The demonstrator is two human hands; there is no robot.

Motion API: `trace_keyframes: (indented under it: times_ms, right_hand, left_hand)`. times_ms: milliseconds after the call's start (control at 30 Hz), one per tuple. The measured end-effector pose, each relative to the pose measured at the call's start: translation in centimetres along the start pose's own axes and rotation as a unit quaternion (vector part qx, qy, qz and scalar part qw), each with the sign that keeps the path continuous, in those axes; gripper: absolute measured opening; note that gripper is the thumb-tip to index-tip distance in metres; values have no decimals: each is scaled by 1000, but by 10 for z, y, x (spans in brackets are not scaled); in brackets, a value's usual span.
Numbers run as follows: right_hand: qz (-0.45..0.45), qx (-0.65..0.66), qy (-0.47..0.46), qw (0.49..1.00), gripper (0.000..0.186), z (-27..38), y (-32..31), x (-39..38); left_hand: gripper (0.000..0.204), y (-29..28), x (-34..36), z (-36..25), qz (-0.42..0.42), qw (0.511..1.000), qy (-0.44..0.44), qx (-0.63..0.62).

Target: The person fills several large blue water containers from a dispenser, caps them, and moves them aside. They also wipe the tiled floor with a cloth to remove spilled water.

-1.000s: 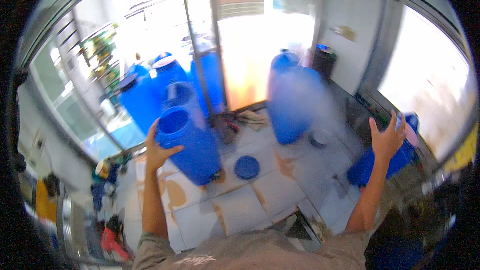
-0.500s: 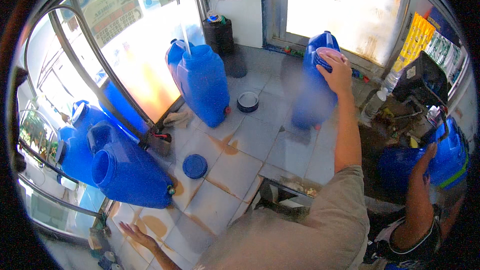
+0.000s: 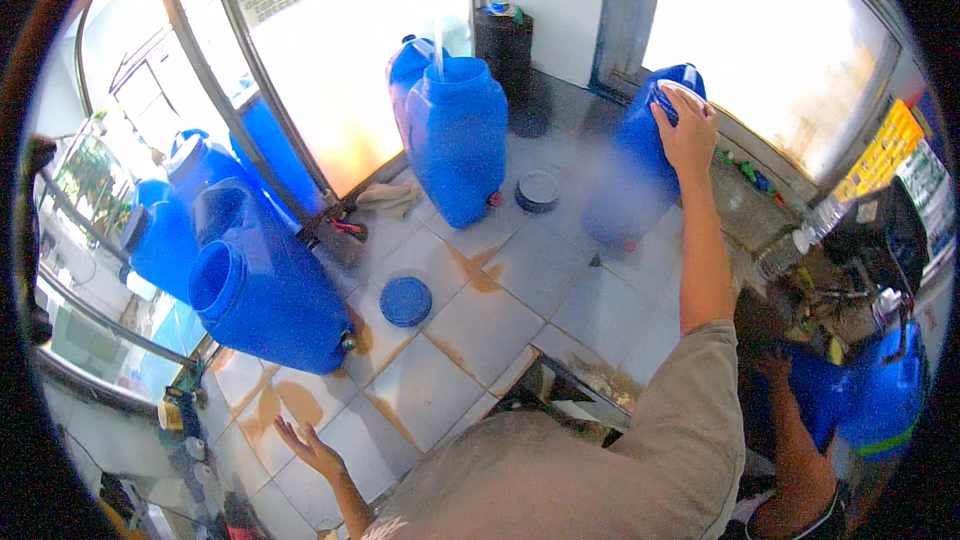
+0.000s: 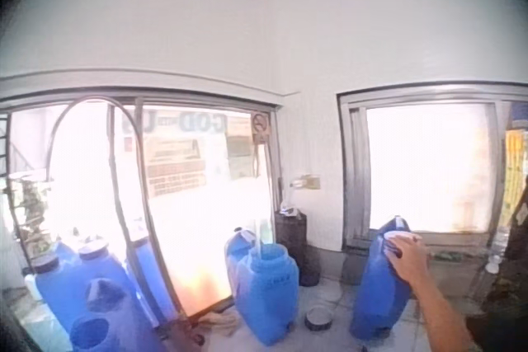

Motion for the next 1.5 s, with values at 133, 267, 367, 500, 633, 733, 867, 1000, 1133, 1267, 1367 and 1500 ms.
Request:
trace_keyframes:
  times_ms: [133,267,367,500,633,733,867,1000,1133,1267,1367,1500]
  right_hand:
    - [-6,-46,32,998,38,32,15,4]
    - [-31,18,-18,999,46,52,0,0]
    - [-110,-81,7,991,55,69,3,-24]
    - [-51,195,-73,977,55,128,51,-116]
    - [236,404,-125,875,60,223,92,-285]
    - [318,434,-195,820,50,243,91,-376]
    - [365,382,-161,834,50,234,92,-415]
    - [357,358,-186,843,54,231,93,-414]
    - [315,358,-245,844,59,234,89,-419]
    - [309,316,-265,857,64,232,95,-426]
    - [328,295,-237,865,68,232,102,-427]
    - [321,303,-253,861,72,235,93,-422]
  left_hand:
    - [71,-10,-2,-4,-27,999,-24,-8]
    - [72,-30,-32,9,-67,995,-69,33]
    - [70,-56,-62,30,-127,974,-92,162]
    - [76,-107,-102,64,-229,878,-112,404]
    - [76,-140,-159,77,-264,829,-193,454]
    - [74,-140,-203,76,-292,814,-221,451]
    - [72,-133,-240,77,-321,818,-243,411]
    - [69,-154,-221,78,-303,840,-197,405]
    - [70,-203,-168,81,-243,850,-160,439]
    - [73,-226,-132,94,-127,850,-100,502]
    - [77,-230,-128,101,-118,869,-82,473]
    - [83,-232,-134,95,-118,899,-65,417]
Point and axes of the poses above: each hand's wrist, its own x-axis towards the middle knuckle, its own y-axis out of the palm, z = x × y, the point moved 3 cm from there along x, towards the middle knuckle, and after that the axes turned 8 degrees about z, right-handed, at the moved point
